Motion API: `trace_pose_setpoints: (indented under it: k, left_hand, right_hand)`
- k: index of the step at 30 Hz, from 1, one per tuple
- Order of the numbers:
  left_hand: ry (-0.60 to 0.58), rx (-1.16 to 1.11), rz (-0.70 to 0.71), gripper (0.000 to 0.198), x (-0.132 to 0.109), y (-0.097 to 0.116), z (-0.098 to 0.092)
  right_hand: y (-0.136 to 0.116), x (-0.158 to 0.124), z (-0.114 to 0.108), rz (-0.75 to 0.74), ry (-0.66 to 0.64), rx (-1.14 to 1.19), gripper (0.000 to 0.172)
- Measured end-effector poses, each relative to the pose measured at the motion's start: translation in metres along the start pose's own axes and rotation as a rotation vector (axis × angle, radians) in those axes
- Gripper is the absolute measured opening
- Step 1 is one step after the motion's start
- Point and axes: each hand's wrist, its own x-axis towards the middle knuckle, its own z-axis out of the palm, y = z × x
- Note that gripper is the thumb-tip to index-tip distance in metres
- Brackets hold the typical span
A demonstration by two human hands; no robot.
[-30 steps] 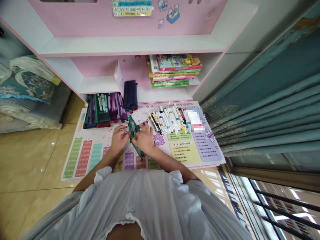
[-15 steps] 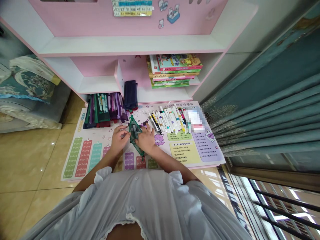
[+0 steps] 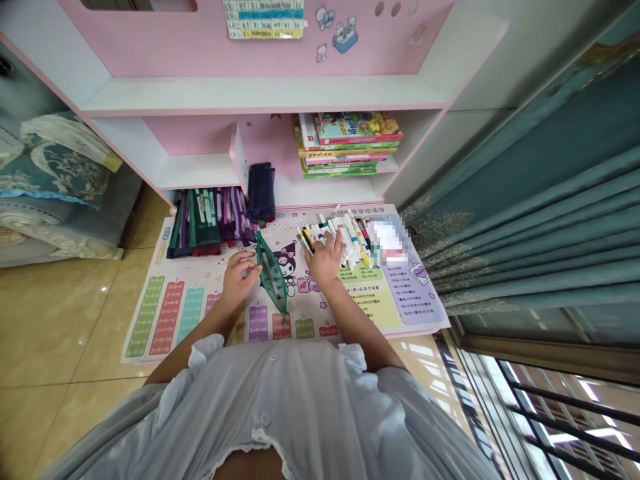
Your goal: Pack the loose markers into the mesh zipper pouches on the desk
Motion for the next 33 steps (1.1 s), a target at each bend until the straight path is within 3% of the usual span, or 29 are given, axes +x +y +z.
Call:
trace_pose_setpoints:
  k: [11, 18, 23, 30, 33]
  left_hand:
    - [-0.014, 0.019, -0.022, 0.020, 0.000, 0.002, -0.001]
    - [0.004, -0.002, -0.012, 0.019, 0.000, -0.002, 0.001]
    - [-0.002, -0.006, -0.021, 0.019, 0.000, -0.002, 0.000]
    - [-0.003, -0.010, -0.007, 0.019, 0.001, -0.002, -0.001]
    - [-0.006, -0.009, 0.008, 0.019, 0.002, -0.003, 0.000]
  right_hand:
    - [0.005, -0.001, 0.010, -0.014, -0.064, -0.078, 0.021]
    - [-0.002, 0.010, -0.001, -0.009, -0.207, -0.195, 0.024]
    - [-0.003, 0.016, -0.007, -0.031, -0.228, -0.214, 0.020]
    - [-0.021, 0.005, -0.028, 0.005, -0.145, 0.093, 0.013]
    - [-0.039, -0.010, -0.039, -0.099, -0.118, 0.317, 0.014]
